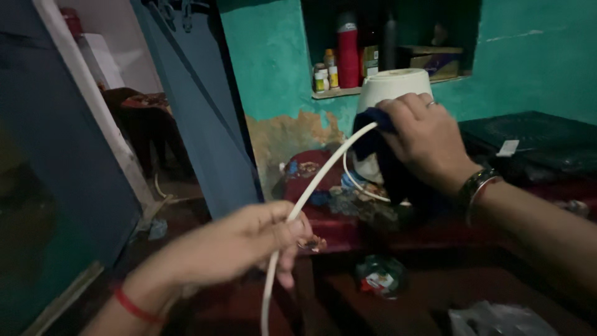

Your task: The person wipes the exterior and base of a white mixer-grinder using a dark blue cloth.

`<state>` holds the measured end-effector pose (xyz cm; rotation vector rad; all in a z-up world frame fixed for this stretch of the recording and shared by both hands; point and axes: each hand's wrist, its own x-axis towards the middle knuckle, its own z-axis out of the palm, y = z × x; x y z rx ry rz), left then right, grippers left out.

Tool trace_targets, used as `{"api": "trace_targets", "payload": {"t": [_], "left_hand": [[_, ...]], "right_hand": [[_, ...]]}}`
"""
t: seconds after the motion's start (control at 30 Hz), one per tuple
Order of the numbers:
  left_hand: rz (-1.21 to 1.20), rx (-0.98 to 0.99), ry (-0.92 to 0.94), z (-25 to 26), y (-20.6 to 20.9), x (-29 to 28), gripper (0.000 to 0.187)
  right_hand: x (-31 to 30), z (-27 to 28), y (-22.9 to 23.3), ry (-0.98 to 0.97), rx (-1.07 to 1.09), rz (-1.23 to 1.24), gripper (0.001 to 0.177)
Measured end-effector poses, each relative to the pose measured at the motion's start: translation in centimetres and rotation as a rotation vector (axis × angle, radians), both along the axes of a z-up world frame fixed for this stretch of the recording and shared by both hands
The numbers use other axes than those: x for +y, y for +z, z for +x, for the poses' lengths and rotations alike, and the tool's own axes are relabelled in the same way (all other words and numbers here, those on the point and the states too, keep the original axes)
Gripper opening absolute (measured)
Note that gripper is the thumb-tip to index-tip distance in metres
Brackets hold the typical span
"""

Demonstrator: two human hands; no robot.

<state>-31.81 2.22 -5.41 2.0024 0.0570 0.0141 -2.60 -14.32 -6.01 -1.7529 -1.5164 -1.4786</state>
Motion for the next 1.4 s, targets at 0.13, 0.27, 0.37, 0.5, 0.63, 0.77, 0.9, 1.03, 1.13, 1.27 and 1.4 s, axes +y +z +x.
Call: {"api": "trace_targets", "payload": {"t": [0.13,0.27,0.37,0.5,0.63,0.77,0.9,1.03,1.13,1.27,1.4], "left_hand": [[-0.084,-0.058,0.034,2.7,-0.4,1.6,0.037],[-0.002,-0.157,0.164,8.9,0.8,2.5,0.043],[0.136,-0.254,0.185,11.5,1.4,3.1,0.036],[0.171,-0.247,0.127,12.5,0.8,4.0,0.037],[0.190,-0.234,-0.009,11.8,-1.1,6.1,0.037],[0.168,-0.075,-0.051,11.6,-2.1,6.9,0.035],[0.155,-0.027,-0.042,13.3,-2.4,5.3,0.032],[0.073,-0.202,0.035,17.2,-2.2,2.7,0.038],[-0.030,-0.308,0.030,18.8,-2.7,2.2,0.036],[0.097,-0.387,-0.040,17.8,-4.0,3.4,0.037],[0.182,-0.277,-0.087,15.2,-4.6,5.2,0.036]], "right_hand": [[3.7,-3.0,1.0,0.075,-0.109,0.021,0.037],[5.1,-5.0,0.4,0.144,-0.254,0.040,0.047],[5.2,-3.4,0.5,0.121,-0.187,0.003,0.053],[3.7,1.0,-0.2,0.009,-0.057,-0.044,0.054],[1.4,5.5,-1.8,-0.142,-0.032,-0.051,0.050],[0.1,7.0,-3.2,-0.212,0.008,-0.057,0.048],[0.1,6.0,-2.6,-0.178,-0.135,-0.031,0.041],[1.8,3.9,-2.1,-0.146,-0.276,-0.095,0.031],[1.8,2.7,-2.3,-0.052,-0.256,-0.090,0.037],[1.5,3.4,-2.6,-0.085,-0.292,-0.115,0.041],[0.4,5.7,-3.0,-0.123,-0.104,-0.137,0.046]]}}
